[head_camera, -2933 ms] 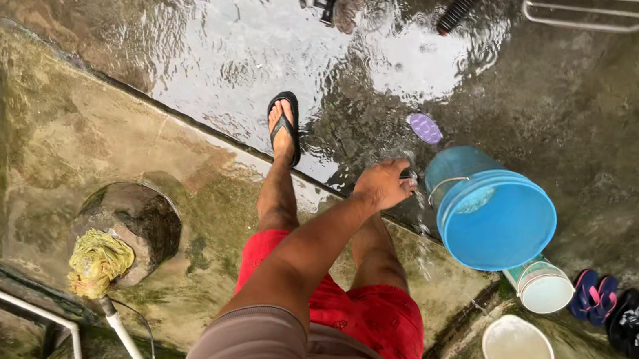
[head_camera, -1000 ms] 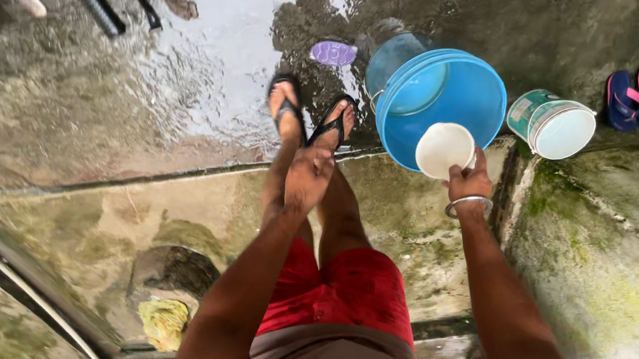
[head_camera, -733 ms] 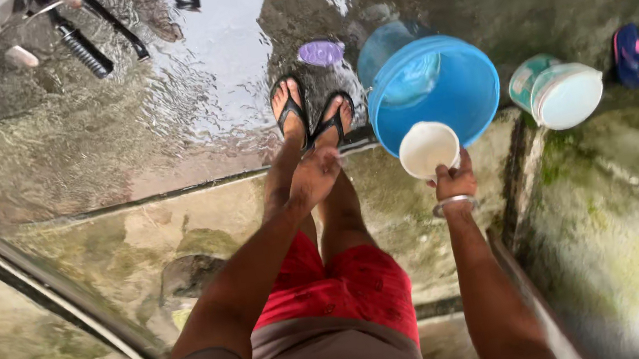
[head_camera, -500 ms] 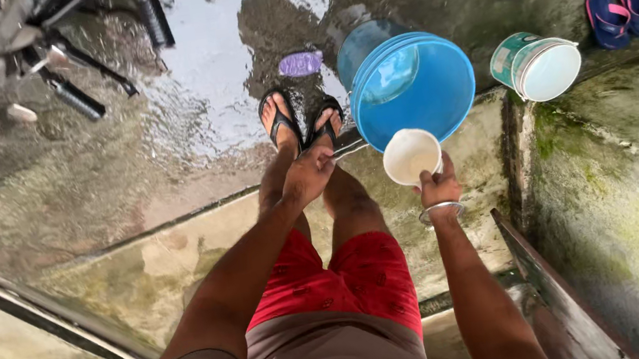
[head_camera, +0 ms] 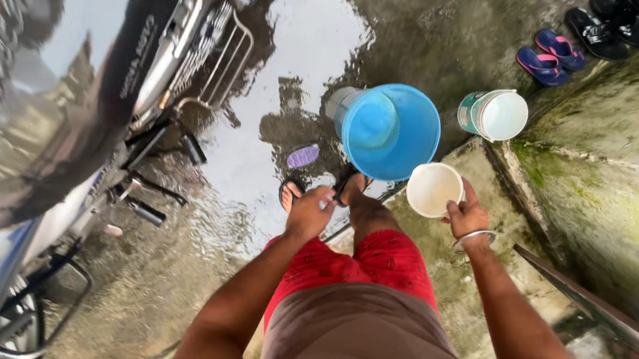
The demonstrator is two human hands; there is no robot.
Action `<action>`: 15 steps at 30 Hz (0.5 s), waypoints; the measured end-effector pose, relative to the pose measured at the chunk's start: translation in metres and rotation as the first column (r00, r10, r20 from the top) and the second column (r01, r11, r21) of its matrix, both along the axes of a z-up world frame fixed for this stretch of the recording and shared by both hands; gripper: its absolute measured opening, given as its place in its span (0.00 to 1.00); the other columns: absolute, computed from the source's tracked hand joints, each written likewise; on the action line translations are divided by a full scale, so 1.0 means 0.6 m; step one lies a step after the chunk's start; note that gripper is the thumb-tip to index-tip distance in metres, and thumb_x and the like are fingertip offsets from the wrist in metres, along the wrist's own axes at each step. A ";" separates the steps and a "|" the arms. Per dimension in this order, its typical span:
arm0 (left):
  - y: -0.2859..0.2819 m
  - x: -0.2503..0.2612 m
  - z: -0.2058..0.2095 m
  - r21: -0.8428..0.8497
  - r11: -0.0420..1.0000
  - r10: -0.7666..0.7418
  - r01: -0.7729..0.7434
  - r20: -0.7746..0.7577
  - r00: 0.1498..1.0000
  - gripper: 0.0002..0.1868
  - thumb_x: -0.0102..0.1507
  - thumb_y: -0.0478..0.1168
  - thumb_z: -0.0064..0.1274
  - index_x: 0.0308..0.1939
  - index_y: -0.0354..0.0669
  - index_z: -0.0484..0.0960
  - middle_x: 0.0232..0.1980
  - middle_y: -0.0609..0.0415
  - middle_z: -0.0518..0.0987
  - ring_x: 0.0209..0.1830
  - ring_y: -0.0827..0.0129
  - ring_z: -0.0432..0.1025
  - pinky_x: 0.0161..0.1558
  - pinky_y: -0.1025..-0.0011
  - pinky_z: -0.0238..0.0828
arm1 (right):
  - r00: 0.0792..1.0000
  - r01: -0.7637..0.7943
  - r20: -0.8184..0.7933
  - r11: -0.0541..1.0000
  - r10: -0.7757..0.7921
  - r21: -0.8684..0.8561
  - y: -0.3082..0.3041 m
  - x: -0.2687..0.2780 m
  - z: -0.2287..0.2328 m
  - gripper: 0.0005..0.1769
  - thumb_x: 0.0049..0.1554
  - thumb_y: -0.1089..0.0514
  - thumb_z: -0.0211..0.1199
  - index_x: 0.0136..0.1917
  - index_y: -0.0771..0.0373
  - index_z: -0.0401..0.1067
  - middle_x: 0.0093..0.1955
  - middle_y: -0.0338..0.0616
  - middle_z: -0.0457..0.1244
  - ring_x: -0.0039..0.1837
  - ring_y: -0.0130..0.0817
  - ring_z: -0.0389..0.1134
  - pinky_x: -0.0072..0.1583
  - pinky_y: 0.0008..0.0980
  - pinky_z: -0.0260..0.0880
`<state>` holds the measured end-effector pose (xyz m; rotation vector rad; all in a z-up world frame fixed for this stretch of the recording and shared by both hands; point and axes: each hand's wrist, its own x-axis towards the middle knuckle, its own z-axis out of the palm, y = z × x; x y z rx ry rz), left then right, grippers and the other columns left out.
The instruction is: The person coils a blue hose, washes a blue bucket and a white mug with water, pours water onto a motorcycle, and then places a brush onto a ledge.
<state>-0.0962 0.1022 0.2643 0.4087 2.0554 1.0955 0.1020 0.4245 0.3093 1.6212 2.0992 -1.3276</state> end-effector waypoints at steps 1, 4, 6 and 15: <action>0.036 -0.028 0.020 0.050 0.997 -0.058 0.061 -0.060 0.996 0.11 0.64 0.45 0.55 0.49 0.48 0.77 0.43 0.54 0.83 0.47 0.57 0.79 0.48 0.62 0.75 | 1.000 0.013 -0.016 1.000 -0.013 -0.001 0.015 -0.009 0.010 0.41 0.59 0.68 0.57 0.82 0.49 0.53 0.52 0.58 0.70 0.47 0.40 0.74 0.43 0.38 0.80; 0.141 -0.103 0.077 0.050 0.986 -0.154 0.159 -0.093 0.984 0.12 0.65 0.43 0.53 0.51 0.49 0.77 0.46 0.53 0.82 0.47 0.54 0.77 0.46 0.59 0.75 | 0.980 0.054 -0.191 0.999 -0.054 -0.005 0.070 -0.009 0.045 0.40 0.59 0.69 0.55 0.82 0.53 0.53 0.54 0.56 0.69 0.48 0.39 0.73 0.43 0.37 0.80; 0.212 -0.148 0.106 0.105 0.980 -0.152 0.170 -0.159 0.975 0.11 0.65 0.42 0.53 0.51 0.49 0.77 0.47 0.52 0.82 0.48 0.53 0.78 0.48 0.59 0.75 | 0.958 0.102 -0.270 0.994 -0.092 0.023 0.109 0.006 0.068 0.38 0.61 0.69 0.54 0.82 0.59 0.52 0.56 0.55 0.68 0.48 0.38 0.73 0.43 0.37 0.79; 0.486 -0.348 0.205 0.074 0.994 -0.062 0.075 -0.161 0.985 0.16 0.62 0.43 0.55 0.54 0.50 0.78 0.52 0.47 0.80 0.52 0.51 0.76 0.54 0.58 0.73 | 0.848 0.186 -0.460 0.961 -0.261 -0.202 0.289 -0.063 0.112 0.34 0.59 0.70 0.52 0.79 0.64 0.56 0.63 0.50 0.65 0.51 0.36 0.72 0.41 0.34 0.77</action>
